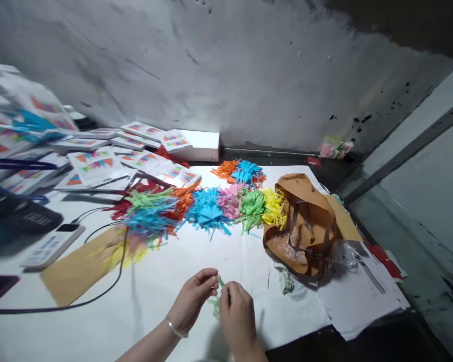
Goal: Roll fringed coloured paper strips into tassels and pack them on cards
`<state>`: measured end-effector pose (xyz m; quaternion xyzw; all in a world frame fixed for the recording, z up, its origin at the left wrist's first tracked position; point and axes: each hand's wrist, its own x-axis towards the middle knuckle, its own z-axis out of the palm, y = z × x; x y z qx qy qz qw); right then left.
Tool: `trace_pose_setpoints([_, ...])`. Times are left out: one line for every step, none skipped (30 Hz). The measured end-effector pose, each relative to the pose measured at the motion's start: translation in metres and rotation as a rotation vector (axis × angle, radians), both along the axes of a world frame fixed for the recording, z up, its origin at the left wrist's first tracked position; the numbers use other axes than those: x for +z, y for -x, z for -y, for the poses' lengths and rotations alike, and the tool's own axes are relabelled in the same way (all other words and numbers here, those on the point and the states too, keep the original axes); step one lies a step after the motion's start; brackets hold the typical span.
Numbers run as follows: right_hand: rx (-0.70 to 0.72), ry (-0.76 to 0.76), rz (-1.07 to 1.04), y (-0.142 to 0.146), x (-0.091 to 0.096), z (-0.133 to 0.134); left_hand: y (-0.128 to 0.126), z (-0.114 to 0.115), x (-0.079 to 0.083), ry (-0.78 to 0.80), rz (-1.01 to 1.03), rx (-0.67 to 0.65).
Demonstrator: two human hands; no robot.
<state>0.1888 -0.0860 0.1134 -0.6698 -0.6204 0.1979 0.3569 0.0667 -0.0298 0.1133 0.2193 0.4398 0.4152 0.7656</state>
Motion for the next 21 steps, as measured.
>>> trace_pose_setpoints([0.020, 0.005, 0.009, 0.007, 0.001, 0.002, 0.008, 0.004, 0.001, -0.004, -0.012, 0.023])
trace_pose_setpoints([0.038, 0.009, 0.014, 0.014, 0.002, 0.004, 0.015, 0.008, 0.001, -0.007, -0.021, 0.044])
trace_pose_setpoints([0.056, 0.014, 0.016, 0.021, 0.002, 0.006, 0.022, 0.011, 0.001, -0.008, -0.027, 0.063])
trace_pose_setpoints([0.077, 0.019, 0.017, 0.027, 0.003, 0.008, 0.028, 0.015, 0.001, -0.008, -0.030, 0.083])
trace_pose_setpoints([0.100, 0.022, 0.018, 0.033, 0.004, 0.010, 0.035, 0.019, 0.001, -0.009, -0.033, 0.103])
trace_pose_setpoints([0.125, 0.025, 0.020, 0.038, 0.005, 0.012, 0.041, 0.022, 0.001, -0.010, -0.036, 0.120])
trace_pose_setpoints([0.152, 0.031, 0.019, 0.043, 0.006, 0.013, 0.047, 0.026, 0.002, -0.013, -0.040, 0.134])
trace_pose_setpoints([0.178, 0.040, 0.014, 0.048, 0.008, 0.015, 0.054, 0.029, 0.002, -0.019, -0.045, 0.145])
trace_pose_setpoints([0.206, 0.053, 0.002, 0.052, 0.010, 0.016, 0.060, 0.032, 0.003, -0.031, -0.052, 0.152])
trace_pose_setpoints([0.234, 0.071, -0.019, 0.056, 0.012, 0.017, 0.066, 0.035, 0.003, -0.049, -0.062, 0.154])
trace_pose_setpoints([0.263, 0.089, -0.044, 0.060, 0.014, 0.018, 0.071, 0.038, 0.004, -0.072, -0.074, 0.153])
trace_pose_setpoints([0.289, 0.102, -0.068, 0.064, 0.016, 0.019, 0.076, 0.041, 0.005, -0.097, -0.087, 0.152])
trace_pose_setpoints([0.311, 0.108, -0.082, 0.067, 0.017, 0.020, 0.081, 0.044, 0.005, -0.121, -0.101, 0.149])
trace_pose_setpoints([0.327, 0.107, -0.081, 0.070, 0.018, 0.021, 0.085, 0.046, 0.005, -0.142, -0.114, 0.147])
trace_pose_setpoints([0.341, 0.103, -0.065, 0.072, 0.018, 0.022, 0.089, 0.049, 0.006, -0.155, -0.123, 0.146])
trace_pose_setpoints([0.358, 0.100, -0.039, 0.074, 0.019, 0.023, 0.092, 0.051, 0.006, -0.161, -0.129, 0.148])
trace_pose_setpoints([0.386, 0.100, -0.011, 0.076, 0.020, 0.024, 0.094, 0.054, 0.006, -0.160, -0.133, 0.150])
trace_pose_setpoints([0.419, 0.104, 0.008, 0.077, 0.021, 0.025, 0.096, 0.056, 0.007, -0.157, -0.134, 0.148])
trace_pose_setpoints([0.448, 0.111, 0.011, 0.079, 0.022, 0.025, 0.098, 0.057, 0.008, -0.154, -0.133, 0.145])
trace_pose_setpoints([0.465, 0.118, -0.007, 0.080, 0.023, 0.026, 0.099, 0.059, 0.009, -0.153, -0.131, 0.142])
trace_pose_setpoints([0.464, 0.127, -0.046, 0.082, 0.024, 0.026, 0.100, 0.060, 0.011, -0.155, -0.128, 0.134])
